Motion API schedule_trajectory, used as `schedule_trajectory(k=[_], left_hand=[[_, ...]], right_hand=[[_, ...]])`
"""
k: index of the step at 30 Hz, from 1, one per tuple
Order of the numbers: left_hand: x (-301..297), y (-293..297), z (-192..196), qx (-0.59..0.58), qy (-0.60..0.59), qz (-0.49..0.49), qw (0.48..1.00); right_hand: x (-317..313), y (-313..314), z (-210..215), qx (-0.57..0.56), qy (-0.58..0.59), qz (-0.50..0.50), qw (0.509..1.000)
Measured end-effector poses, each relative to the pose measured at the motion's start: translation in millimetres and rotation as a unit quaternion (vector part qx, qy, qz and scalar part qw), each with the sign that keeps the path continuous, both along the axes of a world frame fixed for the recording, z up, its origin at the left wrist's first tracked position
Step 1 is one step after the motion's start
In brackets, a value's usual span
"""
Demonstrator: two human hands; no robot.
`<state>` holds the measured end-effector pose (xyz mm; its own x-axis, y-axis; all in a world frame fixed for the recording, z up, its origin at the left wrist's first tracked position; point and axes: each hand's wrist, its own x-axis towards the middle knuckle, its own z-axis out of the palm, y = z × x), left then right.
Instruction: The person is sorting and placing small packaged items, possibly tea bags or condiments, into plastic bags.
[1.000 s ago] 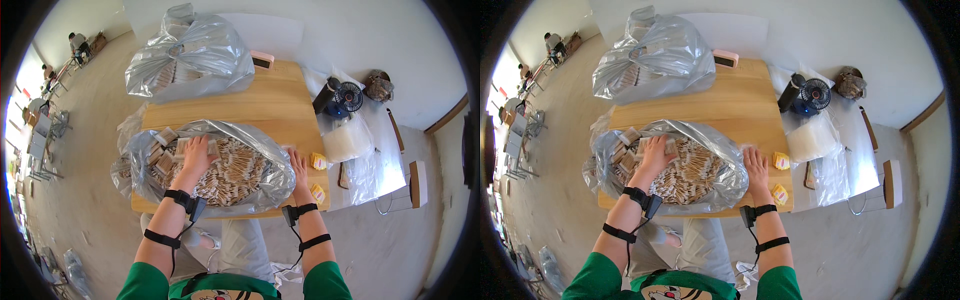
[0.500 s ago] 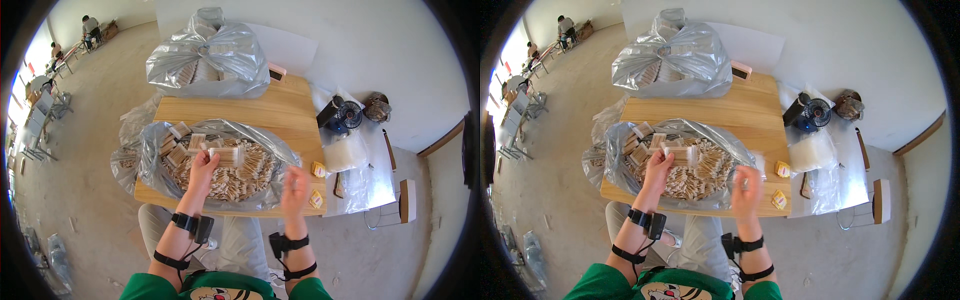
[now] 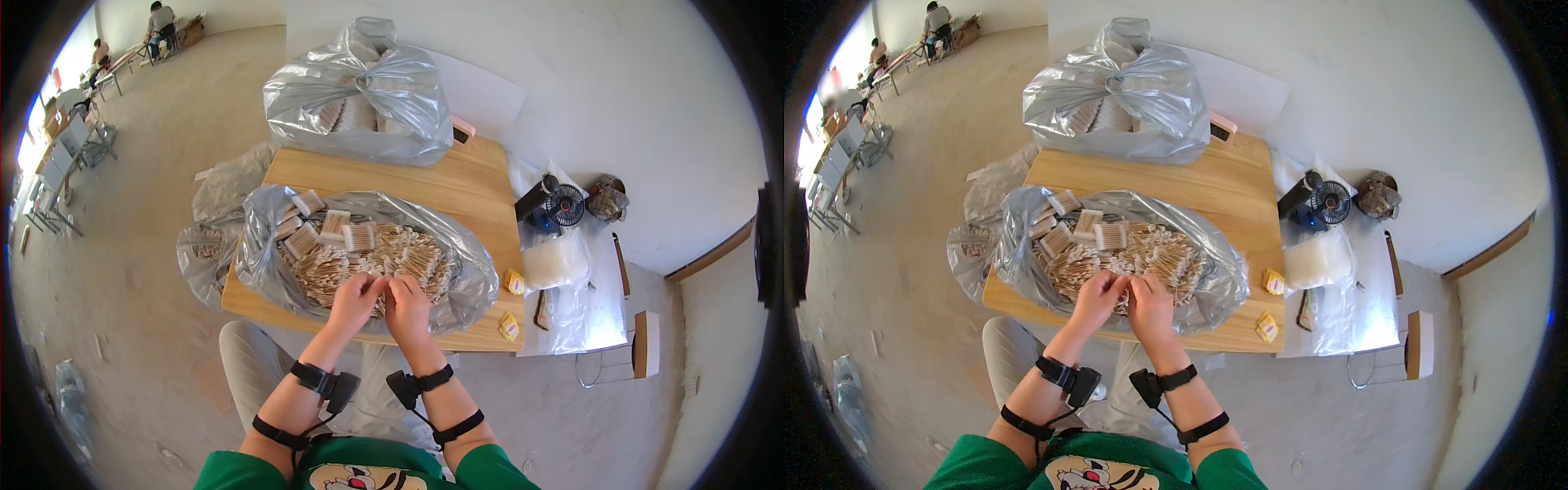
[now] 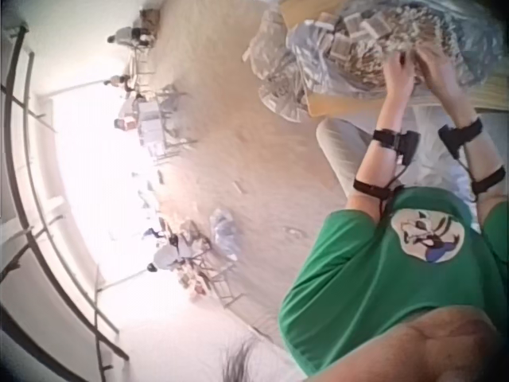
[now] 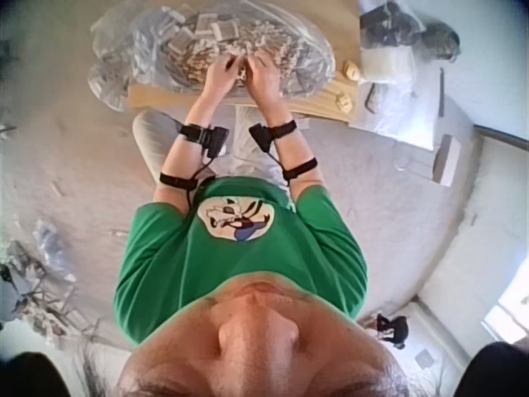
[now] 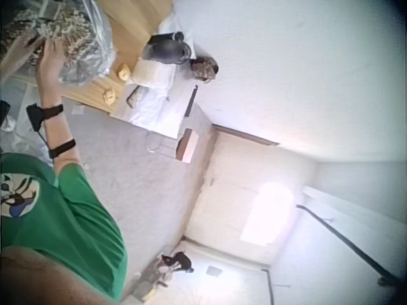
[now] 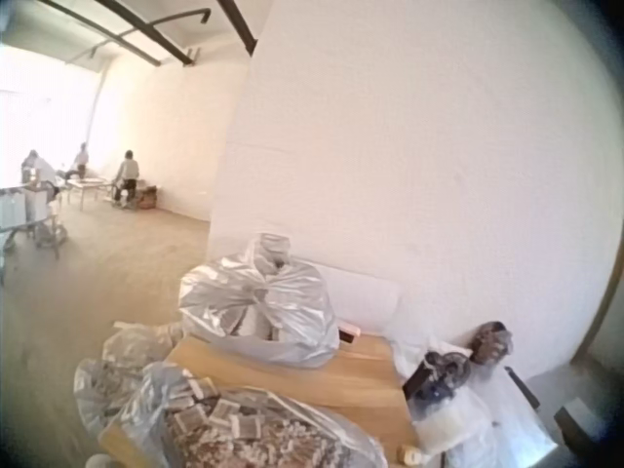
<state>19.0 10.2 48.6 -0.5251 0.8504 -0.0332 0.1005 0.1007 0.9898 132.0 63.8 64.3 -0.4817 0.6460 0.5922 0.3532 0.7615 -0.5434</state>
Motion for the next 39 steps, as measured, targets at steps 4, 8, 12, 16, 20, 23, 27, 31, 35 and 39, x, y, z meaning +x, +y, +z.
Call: schedule_trajectory(k=[4, 8, 12, 16, 20, 23, 27, 31, 35, 39], left_hand=[[1, -5, 2, -0.026, 0.068, 0.015, 0.997], [-1, -8, -10, -0.04, -0.004, -0.011, 0.999], [0, -9, -11, -0.012, 0.008, -0.014, 1.0], [0, -11, -2, -0.016, 0.081, -0.028, 0.996], [0, -11, -1, 0.0, 0.093, -0.04, 0.995], [-3, -11, 4, 0.014, 0.129, -0.048, 0.99], [-2, -10, 6, 0.05, 0.163, -0.057, 0.984], [-3, -9, 16, 0.058, 0.261, -0.073, 0.961], [-7, -10, 27, 0.09, 0.228, -0.105, 0.964], [-11, -2, 27, 0.161, 0.286, 0.096, 0.94]], right_hand=[[3, -4, -7, 0.033, -0.02, 0.03, 0.999], [7, -9, -7, 0.024, -0.028, 0.047, 0.998], [6, -11, 8, 0.017, -0.018, 0.034, 0.999], [7, -8, 6, -0.003, -0.012, 0.05, 0.999], [9, -3, -1, -0.039, -0.028, 0.049, 0.998], [12, 5, 1, -0.001, -0.032, 0.03, 0.999], [7, 4, 10, -0.037, -0.019, 0.001, 0.999], [9, 6, 6, -0.019, -0.052, 0.056, 0.997], [15, 9, 5, -0.046, -0.007, 0.018, 0.999], [16, 14, -7, -0.31, 0.117, -0.046, 0.942]])
